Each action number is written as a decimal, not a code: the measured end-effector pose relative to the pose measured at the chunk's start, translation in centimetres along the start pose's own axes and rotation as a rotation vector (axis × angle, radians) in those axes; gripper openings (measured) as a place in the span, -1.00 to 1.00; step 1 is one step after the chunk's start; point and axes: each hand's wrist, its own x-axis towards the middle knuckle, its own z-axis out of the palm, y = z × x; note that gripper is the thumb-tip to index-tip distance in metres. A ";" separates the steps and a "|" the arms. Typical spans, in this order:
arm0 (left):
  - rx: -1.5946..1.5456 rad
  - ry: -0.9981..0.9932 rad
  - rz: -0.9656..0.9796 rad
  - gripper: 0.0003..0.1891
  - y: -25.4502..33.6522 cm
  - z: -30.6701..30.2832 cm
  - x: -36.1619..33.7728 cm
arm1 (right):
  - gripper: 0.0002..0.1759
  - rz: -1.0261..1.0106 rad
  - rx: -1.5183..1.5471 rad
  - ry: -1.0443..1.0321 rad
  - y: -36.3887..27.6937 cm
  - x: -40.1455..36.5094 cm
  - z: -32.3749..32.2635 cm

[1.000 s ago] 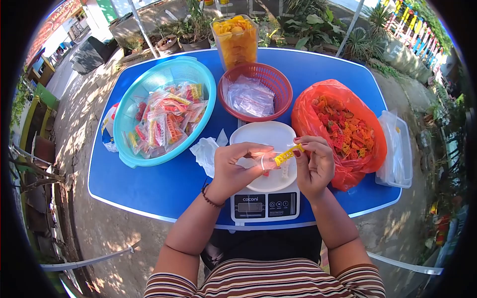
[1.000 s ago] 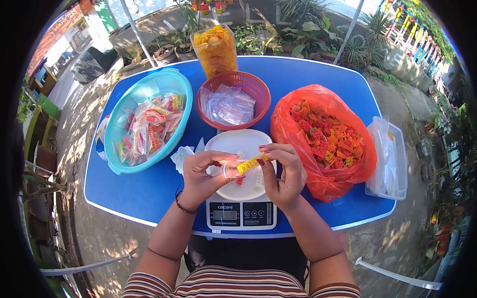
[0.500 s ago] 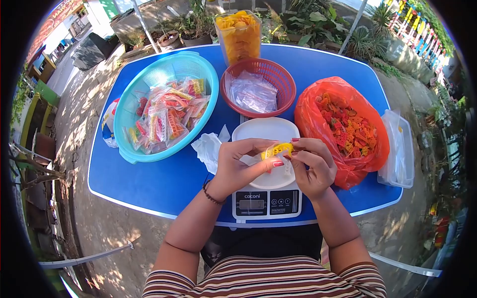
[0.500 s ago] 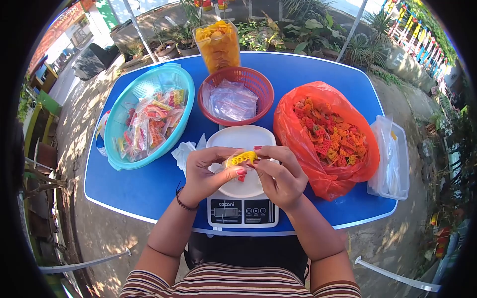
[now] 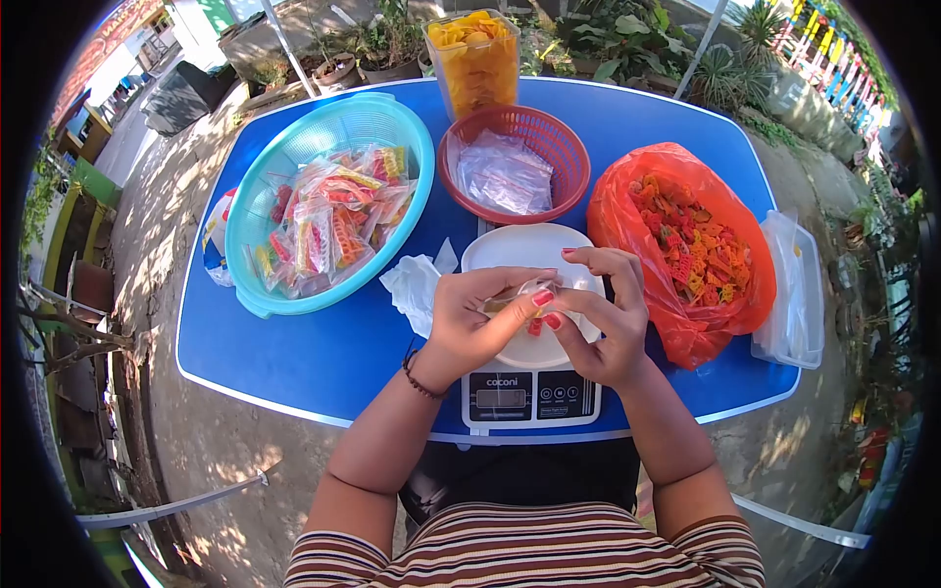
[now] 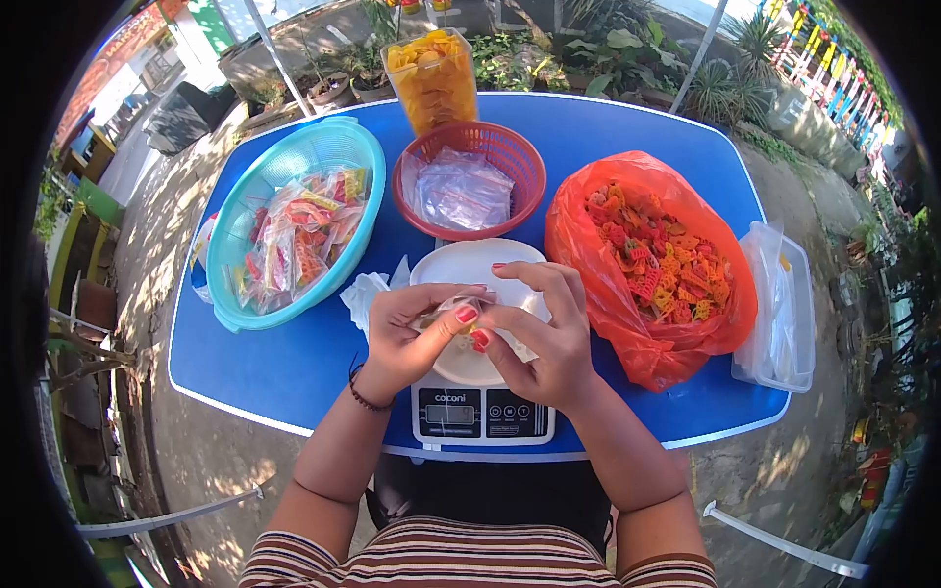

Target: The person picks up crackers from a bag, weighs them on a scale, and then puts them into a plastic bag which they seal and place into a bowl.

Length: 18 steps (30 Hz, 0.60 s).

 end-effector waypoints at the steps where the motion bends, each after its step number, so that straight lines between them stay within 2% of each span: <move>1: -0.027 0.021 -0.015 -0.73 0.0 0.0 -0.1 | -0.72 0.022 0.027 0.005 -0.1 0.0 0.1; 4: -0.130 0.106 -0.070 -0.66 -0.6 -0.8 0.3 | -0.64 0.294 0.158 0.087 -0.1 -0.9 0.5; 7: -0.673 0.147 -0.266 -0.57 -0.8 -1.4 1.0 | -0.57 0.185 -0.209 -0.316 -0.1 -0.3 -0.4; 8: -0.657 0.174 -0.350 -0.54 -0.3 -1.5 1.1 | -0.52 0.159 -0.235 -0.360 0.1 -0.4 -0.1; 11: -0.834 0.167 -0.376 -0.57 -0.4 -1.7 1.3 | -0.49 0.207 -0.400 -0.419 -0.6 -0.6 0.6; 14: -0.646 0.179 -0.344 -0.61 -0.3 -1.3 1.2 | -0.46 0.276 -0.377 -0.413 -0.5 -0.9 0.8; 18: -0.625 0.206 -0.275 -0.68 -1.0 -1.2 1.0 | -0.54 0.346 -0.247 -0.319 -0.5 -0.7 0.6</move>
